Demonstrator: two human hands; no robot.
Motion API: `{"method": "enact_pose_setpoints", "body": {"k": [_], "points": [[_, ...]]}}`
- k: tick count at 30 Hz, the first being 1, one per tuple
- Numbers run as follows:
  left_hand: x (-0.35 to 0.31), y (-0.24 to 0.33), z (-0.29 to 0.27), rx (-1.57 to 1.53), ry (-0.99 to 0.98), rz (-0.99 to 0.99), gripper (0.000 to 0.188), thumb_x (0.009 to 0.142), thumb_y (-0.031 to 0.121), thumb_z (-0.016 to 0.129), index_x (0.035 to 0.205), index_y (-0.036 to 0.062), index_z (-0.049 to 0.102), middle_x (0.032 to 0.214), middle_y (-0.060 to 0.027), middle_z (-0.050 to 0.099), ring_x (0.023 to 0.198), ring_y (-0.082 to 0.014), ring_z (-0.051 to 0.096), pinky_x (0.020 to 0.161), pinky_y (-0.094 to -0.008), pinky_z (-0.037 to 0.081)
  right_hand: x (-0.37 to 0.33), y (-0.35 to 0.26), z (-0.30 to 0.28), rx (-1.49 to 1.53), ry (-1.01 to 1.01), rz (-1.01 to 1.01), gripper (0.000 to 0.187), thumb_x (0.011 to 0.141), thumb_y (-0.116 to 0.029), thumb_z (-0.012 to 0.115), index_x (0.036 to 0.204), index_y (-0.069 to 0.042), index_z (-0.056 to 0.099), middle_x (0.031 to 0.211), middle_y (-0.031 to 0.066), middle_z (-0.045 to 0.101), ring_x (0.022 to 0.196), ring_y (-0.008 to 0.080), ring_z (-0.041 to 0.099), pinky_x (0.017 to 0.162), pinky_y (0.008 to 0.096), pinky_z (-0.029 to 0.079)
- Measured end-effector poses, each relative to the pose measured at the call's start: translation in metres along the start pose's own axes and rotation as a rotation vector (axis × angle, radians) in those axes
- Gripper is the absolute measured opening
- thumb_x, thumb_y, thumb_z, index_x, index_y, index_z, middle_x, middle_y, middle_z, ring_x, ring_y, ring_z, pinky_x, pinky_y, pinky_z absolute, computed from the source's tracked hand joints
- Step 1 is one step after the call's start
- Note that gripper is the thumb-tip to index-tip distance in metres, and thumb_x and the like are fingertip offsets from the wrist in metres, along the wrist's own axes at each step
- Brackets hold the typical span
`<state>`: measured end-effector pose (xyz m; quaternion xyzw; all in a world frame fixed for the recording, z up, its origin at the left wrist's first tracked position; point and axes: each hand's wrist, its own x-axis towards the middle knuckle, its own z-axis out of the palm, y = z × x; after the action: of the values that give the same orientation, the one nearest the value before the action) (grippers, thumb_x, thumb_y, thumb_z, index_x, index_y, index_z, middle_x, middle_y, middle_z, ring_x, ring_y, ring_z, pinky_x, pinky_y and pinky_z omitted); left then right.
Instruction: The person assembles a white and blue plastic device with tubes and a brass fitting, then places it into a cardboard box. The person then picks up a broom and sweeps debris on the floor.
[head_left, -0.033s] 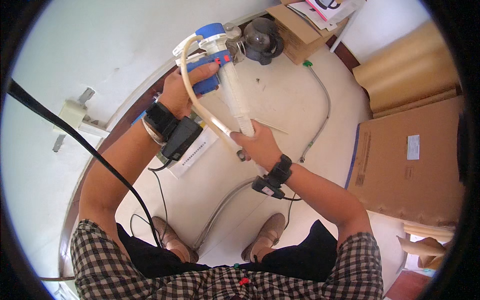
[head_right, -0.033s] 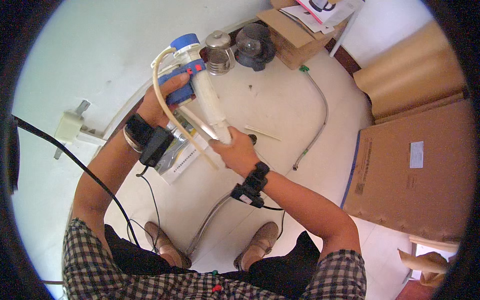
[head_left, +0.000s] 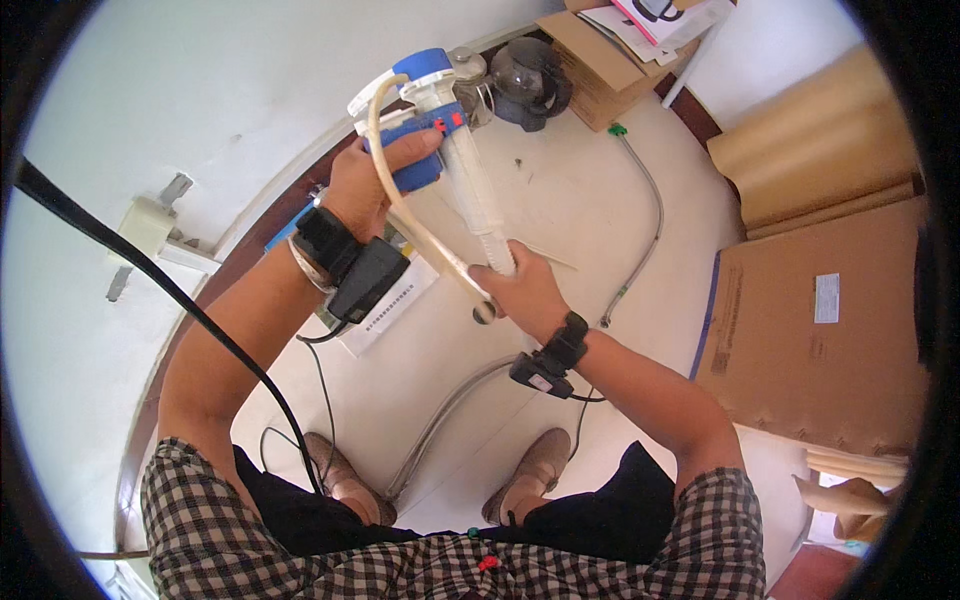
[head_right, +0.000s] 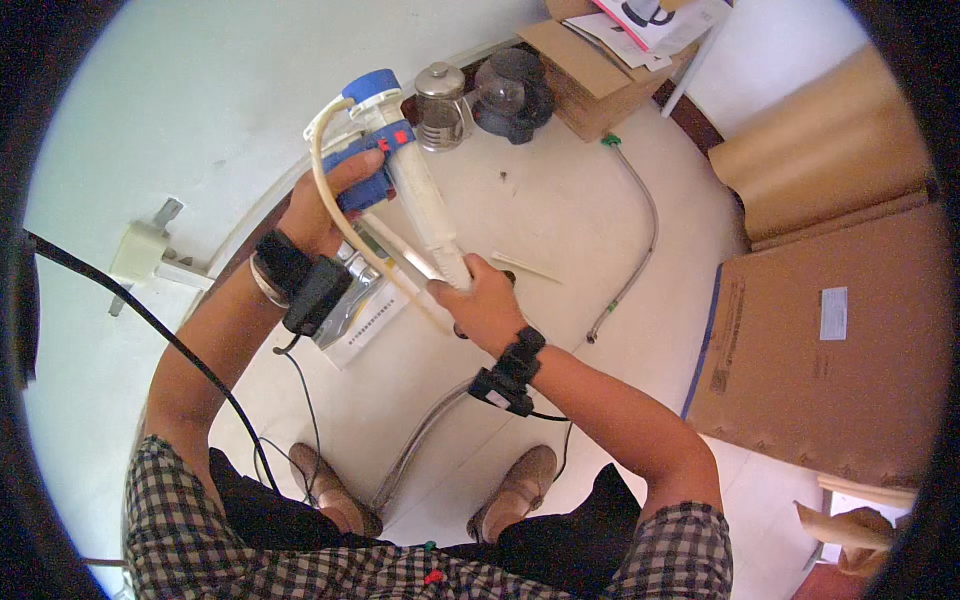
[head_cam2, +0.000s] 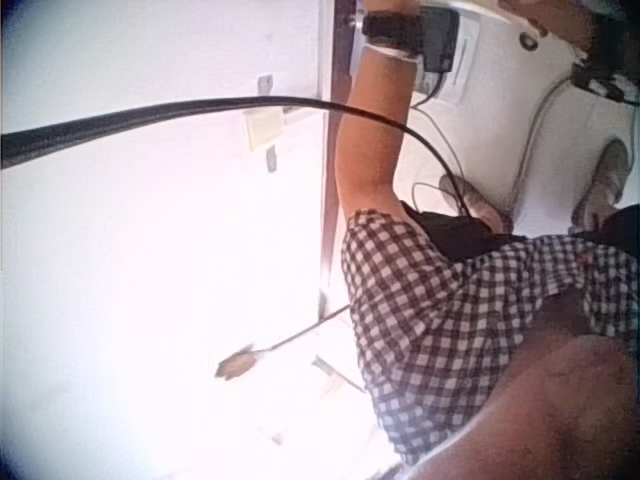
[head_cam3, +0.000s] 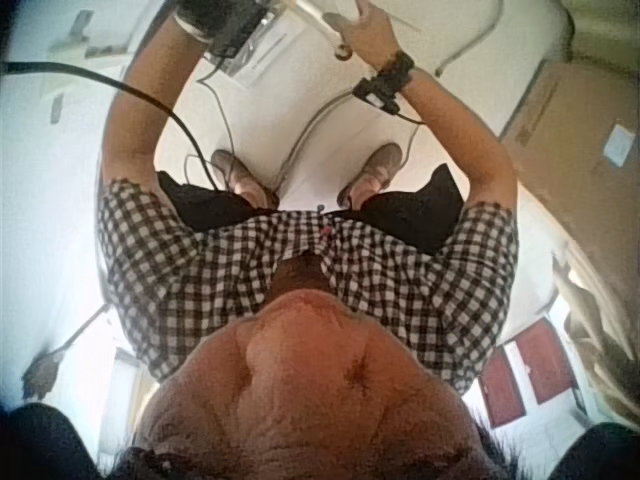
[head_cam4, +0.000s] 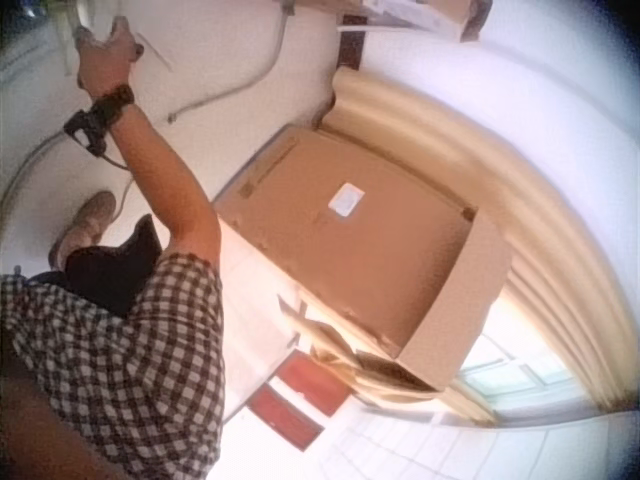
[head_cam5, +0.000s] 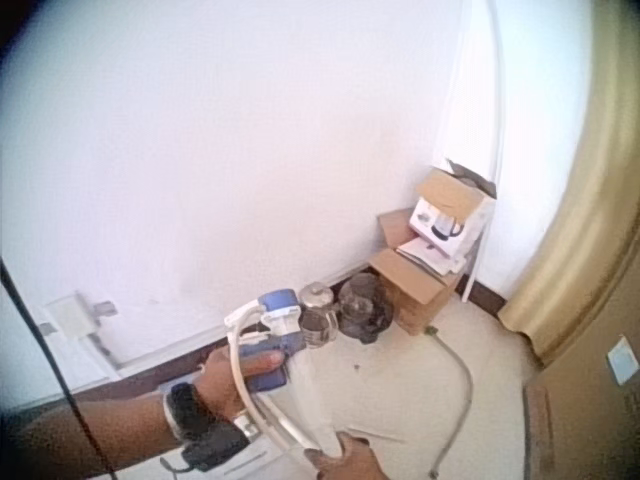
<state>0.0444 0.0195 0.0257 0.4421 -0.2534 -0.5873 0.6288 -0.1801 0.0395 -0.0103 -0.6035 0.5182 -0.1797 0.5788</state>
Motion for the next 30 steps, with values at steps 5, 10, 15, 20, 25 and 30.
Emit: {"method": "enact_pose_setpoints", "body": {"k": [5,10,15,20,25,30], "points": [[-0.004,-0.008,-0.003,-0.039,0.004,-0.015,0.05,0.077,0.012,0.082,0.119,0.0015,0.059,0.107,-0.0093,0.068,0.096,-0.0191,0.066,0.088,-0.0347,0.056,-0.002,0.01,-0.007,-0.144,0.002,0.024,0.032,0.087,-0.025,0.07,0.096,0.005,0.061,0.064,0.0063,0.061,0.049,0.0147,0.057,0.045,0.0292,0.048],[-0.01,-0.002,-0.002,-0.038,-0.076,-0.033,0.051,0.077,0.014,0.082,0.121,0.0008,0.058,0.109,-0.0106,0.067,0.097,-0.0196,0.067,0.089,-0.035,0.056,-0.007,0.008,-0.009,0.142,-0.188,0.185,0.026,0.088,-0.023,0.07,0.08,-0.003,0.054,0.057,0.001,0.051,0.04,0.0089,0.044,0.037,0.0275,0.035],[-0.009,-0.005,-0.005,-0.063,-0.094,-0.032,0.052,0.077,0.014,0.082,0.12,-0.0001,0.058,0.109,-0.0117,0.067,0.095,-0.0203,0.067,0.087,-0.0354,0.057,-0.008,0.006,-0.013,0.058,-0.216,0.176,0.026,0.089,-0.027,0.067,0.089,-0.001,0.062,0.057,0.0019,0.055,0.043,0.0098,0.051,0.04,0.0274,0.042],[-0.003,-0.008,0.0,-0.045,-0.051,-0.015,0.049,0.077,0.015,0.082,0.119,0.0,0.059,0.106,-0.0114,0.068,0.092,-0.0195,0.068,0.083,-0.0352,0.058,0.004,0.026,-0.007,-0.27,0.145,-0.228,0.03,0.089,-0.028,0.068,0.092,0.001,0.062,0.06,0.0057,0.06,0.048,0.0142,0.057,0.049,0.0312,0.049],[-0.001,-0.01,-0.001,-0.068,-0.053,0.009,0.05,0.078,0.015,0.082,0.12,0.0007,0.058,0.105,-0.0105,0.068,0.091,-0.0191,0.068,0.083,-0.0337,0.058,0.005,0.019,-0.008,-0.135,0.049,-0.116,0.025,0.089,-0.024,0.07,0.091,0.0,0.062,0.059,0.0047,0.058,0.046,0.0143,0.055,0.046,0.0315,0.047],[-0.003,-0.007,-0.008,-0.059,-0.098,-0.043,0.05,0.079,0.016,0.081,0.121,0.0011,0.058,0.109,-0.0095,0.067,0.095,-0.0199,0.067,0.088,-0.0343,0.056,-0.003,0.007,-0.023,0.253,-0.36,0.265,0.02,0.09,-0.022,0.069,0.089,-0.005,0.058,0.056,-0.0005,0.05,0.041,0.0095,0.046,0.038,0.0288,0.037]]}}
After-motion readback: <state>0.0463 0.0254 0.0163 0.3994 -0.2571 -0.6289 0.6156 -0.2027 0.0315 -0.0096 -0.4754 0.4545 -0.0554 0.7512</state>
